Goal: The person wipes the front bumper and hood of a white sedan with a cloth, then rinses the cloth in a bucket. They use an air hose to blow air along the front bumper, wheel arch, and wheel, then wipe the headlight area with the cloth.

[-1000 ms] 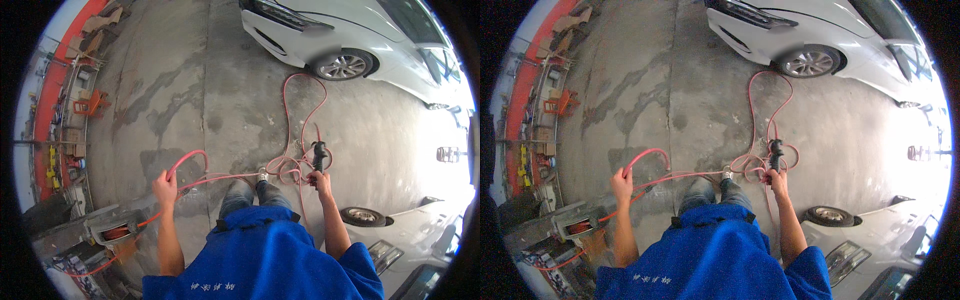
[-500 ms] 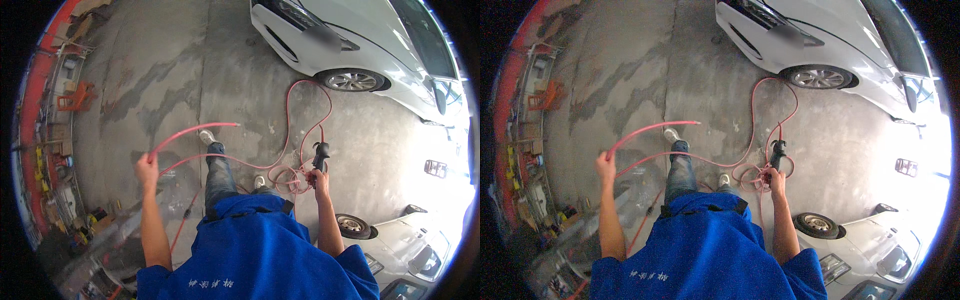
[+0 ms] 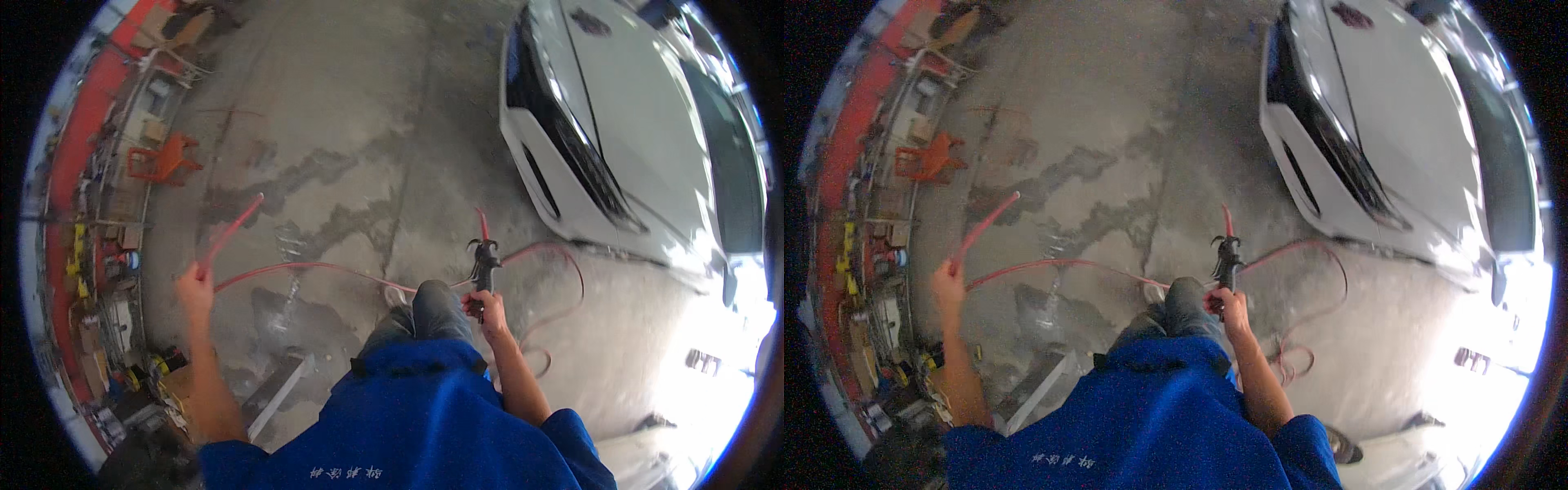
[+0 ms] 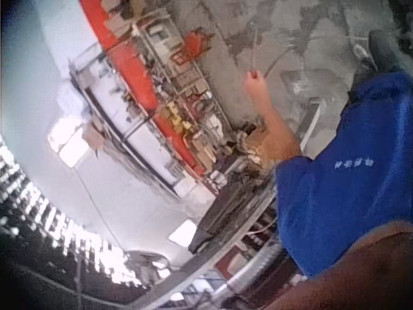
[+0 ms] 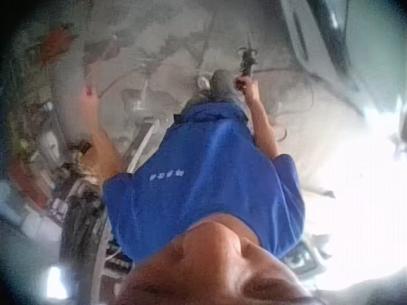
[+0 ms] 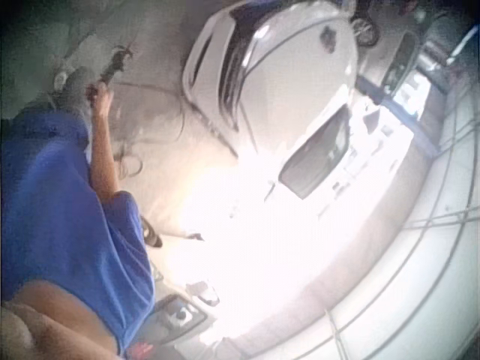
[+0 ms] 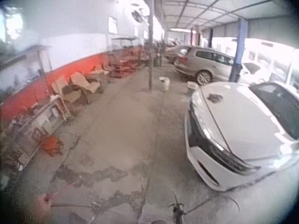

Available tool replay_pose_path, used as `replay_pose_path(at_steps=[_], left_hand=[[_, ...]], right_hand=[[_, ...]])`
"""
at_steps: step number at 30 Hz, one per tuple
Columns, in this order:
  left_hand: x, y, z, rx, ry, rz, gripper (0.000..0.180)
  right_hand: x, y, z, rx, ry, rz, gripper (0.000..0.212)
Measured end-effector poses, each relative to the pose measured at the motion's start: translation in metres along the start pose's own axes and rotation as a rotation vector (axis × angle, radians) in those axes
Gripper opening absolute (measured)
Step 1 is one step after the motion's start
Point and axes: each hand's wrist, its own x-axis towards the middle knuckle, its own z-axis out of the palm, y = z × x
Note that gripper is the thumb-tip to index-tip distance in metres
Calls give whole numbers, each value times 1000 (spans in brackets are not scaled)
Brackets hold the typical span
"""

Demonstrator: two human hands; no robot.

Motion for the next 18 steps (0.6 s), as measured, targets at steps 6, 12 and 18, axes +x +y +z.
replay_pose_path(at_steps=[6,12,18], left_hand=[[18,-20,33,-162,156,-371,33],[68,-2,134,-318,349,-357,31],[124,123,195,-391,212,-445,21]], right_hand=[[93,-116,185,-49,-646,295,37],[234,-148,411,-140,-1071,494,47],[329,-182,514,8,-1005,824,37]])
